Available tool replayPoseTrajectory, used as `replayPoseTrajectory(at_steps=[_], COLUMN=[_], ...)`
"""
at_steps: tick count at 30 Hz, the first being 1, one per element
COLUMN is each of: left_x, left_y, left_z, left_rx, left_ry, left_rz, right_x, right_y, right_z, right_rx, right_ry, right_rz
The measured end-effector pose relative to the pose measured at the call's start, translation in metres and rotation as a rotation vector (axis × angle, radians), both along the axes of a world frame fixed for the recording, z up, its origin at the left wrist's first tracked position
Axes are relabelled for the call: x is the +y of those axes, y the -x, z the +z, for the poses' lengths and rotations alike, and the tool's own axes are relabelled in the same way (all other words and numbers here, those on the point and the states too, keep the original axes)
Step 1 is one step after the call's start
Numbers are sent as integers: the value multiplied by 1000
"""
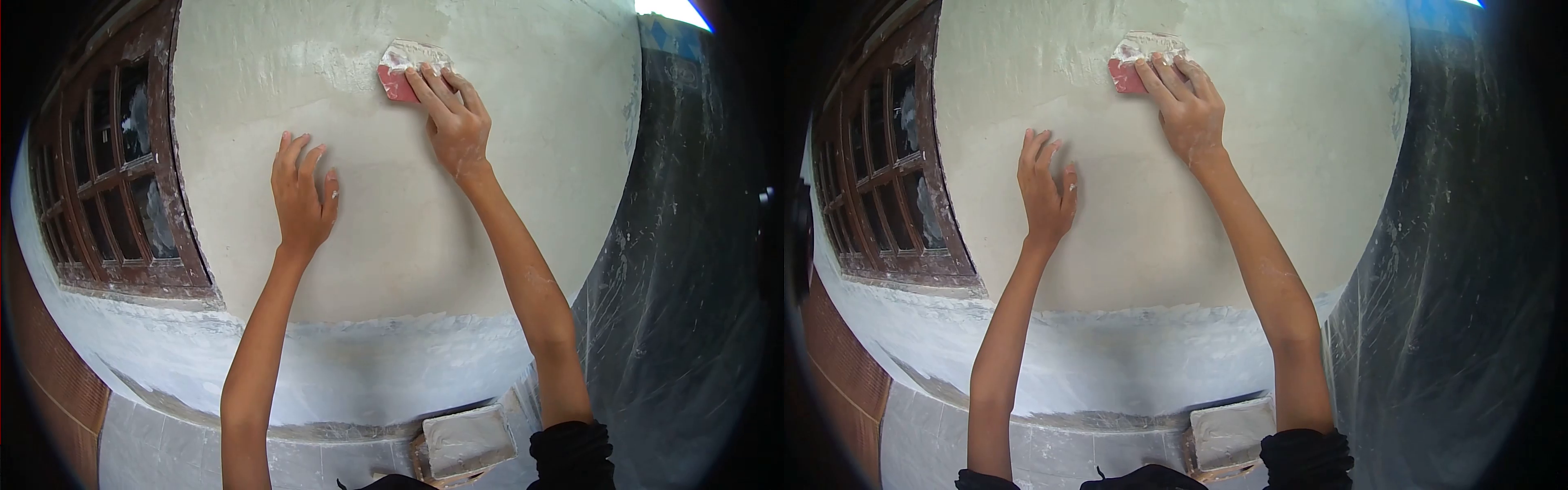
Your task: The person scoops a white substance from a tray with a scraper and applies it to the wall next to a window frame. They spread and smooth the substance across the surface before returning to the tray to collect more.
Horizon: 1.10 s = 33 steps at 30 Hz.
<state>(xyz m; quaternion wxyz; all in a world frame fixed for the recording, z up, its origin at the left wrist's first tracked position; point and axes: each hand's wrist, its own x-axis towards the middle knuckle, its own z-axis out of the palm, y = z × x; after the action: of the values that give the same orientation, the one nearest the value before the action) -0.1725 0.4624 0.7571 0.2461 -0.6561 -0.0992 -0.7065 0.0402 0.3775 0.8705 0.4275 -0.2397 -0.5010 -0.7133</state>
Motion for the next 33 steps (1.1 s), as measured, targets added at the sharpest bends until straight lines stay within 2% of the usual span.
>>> replayPoseTrajectory(at_steps=[17,23,28,31,33], left_x=[7,5,-8,-16,-18], left_y=[-1,0,5,14,15], left_z=[-5,-5,4,10,14], left_rx=[-21,-14,-56,20,2], left_ry=[-48,-47,-66,-35,-46], left_rz=[27,4,6,38,14], right_x=[-15,-22,-41,-72,-102], right_y=[4,18,29,32,29], right_z=[-28,-52,-89,-86,-66], right_rx=[171,274,261,246,380], right_ry=[303,373,445,551,671], right_rz=[-86,-125,-200,-153,12])
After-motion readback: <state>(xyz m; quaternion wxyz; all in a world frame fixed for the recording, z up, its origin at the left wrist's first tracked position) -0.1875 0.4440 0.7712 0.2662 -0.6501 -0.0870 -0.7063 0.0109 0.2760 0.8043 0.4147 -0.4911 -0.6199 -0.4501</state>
